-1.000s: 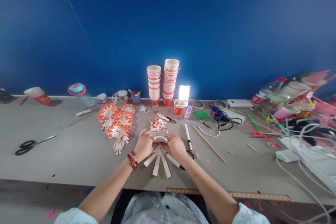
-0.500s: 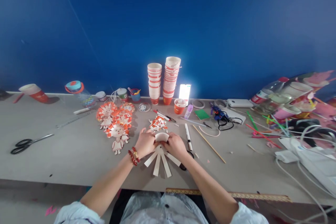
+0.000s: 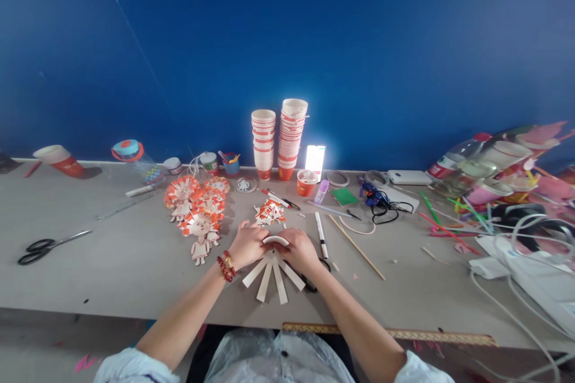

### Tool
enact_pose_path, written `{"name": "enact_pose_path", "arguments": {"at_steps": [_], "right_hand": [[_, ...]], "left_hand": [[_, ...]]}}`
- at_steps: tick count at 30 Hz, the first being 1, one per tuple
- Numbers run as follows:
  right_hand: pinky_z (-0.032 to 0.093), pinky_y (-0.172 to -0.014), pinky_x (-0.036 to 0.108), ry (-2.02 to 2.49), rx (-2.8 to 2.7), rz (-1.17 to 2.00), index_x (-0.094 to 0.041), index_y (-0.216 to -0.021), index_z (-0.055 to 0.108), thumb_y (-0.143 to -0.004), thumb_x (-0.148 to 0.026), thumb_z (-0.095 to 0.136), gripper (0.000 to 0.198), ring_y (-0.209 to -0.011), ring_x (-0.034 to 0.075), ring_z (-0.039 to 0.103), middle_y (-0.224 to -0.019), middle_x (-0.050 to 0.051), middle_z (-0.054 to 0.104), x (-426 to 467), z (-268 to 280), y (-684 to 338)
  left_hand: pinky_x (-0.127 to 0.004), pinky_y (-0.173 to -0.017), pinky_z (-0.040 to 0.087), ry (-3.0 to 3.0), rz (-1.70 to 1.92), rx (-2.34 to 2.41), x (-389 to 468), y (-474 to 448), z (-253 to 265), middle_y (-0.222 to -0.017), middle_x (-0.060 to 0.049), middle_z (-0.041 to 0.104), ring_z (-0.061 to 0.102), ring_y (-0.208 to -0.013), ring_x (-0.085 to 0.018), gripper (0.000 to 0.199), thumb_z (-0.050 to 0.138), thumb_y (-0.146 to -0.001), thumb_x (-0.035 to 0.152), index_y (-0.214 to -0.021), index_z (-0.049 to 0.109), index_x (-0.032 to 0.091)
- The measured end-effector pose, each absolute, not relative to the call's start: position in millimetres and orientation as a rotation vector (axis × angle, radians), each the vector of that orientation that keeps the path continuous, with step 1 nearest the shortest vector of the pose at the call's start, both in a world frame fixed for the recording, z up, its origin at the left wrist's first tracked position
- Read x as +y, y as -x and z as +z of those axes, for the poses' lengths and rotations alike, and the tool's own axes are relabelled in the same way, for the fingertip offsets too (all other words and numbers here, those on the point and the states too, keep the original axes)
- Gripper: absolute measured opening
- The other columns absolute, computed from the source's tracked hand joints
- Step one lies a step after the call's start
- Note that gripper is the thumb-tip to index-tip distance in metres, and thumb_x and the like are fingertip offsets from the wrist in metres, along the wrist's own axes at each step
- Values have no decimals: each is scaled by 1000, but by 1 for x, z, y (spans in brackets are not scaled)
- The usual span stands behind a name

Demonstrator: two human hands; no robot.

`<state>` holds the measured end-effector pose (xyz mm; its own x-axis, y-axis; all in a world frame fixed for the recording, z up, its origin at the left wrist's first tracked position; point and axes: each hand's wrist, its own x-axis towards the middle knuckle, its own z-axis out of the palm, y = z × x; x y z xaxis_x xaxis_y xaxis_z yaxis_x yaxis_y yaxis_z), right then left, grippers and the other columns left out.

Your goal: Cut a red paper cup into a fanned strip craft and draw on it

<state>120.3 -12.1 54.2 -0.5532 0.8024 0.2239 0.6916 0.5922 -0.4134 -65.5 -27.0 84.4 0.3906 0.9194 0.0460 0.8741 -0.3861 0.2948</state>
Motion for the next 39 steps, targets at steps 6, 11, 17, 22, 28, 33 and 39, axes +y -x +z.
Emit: {"name": "enact_pose_path", "arguments": {"at_steps": [6, 11, 17, 22, 28, 33, 39], "right_hand": [[37, -74, 26, 1107, -2416, 402, -18, -83, 66, -90, -24, 62, 10, -79, 19, 60, -79, 3, 67, -8, 51, -123], [37, -74, 26, 1017, -2417, 404, -18, -80, 64, -91, -25, 60, 14, -78, 18, 59, -77, 3, 65, -7, 54, -125], [36, -73, 25, 952, -2402, 406, -17, -74, 62, -91, -25, 59, 19, -75, 17, 57, -73, 2, 64, -5, 58, -127], [37, -74, 26, 953, -2354, 387, -17, -77, 63, -95, -29, 54, 24, -76, 17, 56, -75, 3, 64, -5, 57, -128], [36, -73, 28, 929, -2334, 387, -18, -73, 62, -95, -31, 52, 27, -73, 18, 55, -70, 3, 61, -4, 58, -129], [37, -71, 27, 856, -2358, 428, -18, -72, 64, -93, -31, 53, 26, -67, 17, 54, -65, 1, 60, -1, 60, -132], [38, -71, 26, 813, -2361, 474, -18, -76, 65, -93, -33, 56, 24, -66, 16, 56, -66, 1, 63, 4, 59, -134]], "left_hand": [[-43, -97, 33, -2395, 333, 1609, -28, 65, 82, -82, -6, 70, 63, -88, -23, 17, 59, -87, 33, -80, 65, 20], [-41, -96, 34, -2386, 368, 1607, -30, 64, 85, -81, -5, 70, 64, -88, -23, 17, 58, -87, 34, -80, 65, 20], [-40, -95, 35, -2345, 397, 1609, -31, 62, 85, -77, -4, 69, 64, -82, -22, 19, 58, -87, 35, -76, 62, 20], [-38, -97, 35, -2293, 430, 1597, -31, 60, 87, -78, -1, 69, 65, -81, -20, 12, 57, -87, 30, -80, 62, 21], [-41, -102, 30, -2271, 459, 1584, -31, 59, 93, -78, -1, 68, 63, -84, -20, 15, 58, -87, 29, -75, 63, 21], [-39, -97, 33, -2266, 478, 1553, -30, 58, 92, -74, -1, 66, 61, -82, -20, 17, 61, -85, 30, -71, 63, 21], [-35, -91, 35, -2248, 524, 1511, -27, 58, 88, -72, 0, 65, 61, -83, -20, 18, 64, -84, 30, -69, 63, 21]]}}
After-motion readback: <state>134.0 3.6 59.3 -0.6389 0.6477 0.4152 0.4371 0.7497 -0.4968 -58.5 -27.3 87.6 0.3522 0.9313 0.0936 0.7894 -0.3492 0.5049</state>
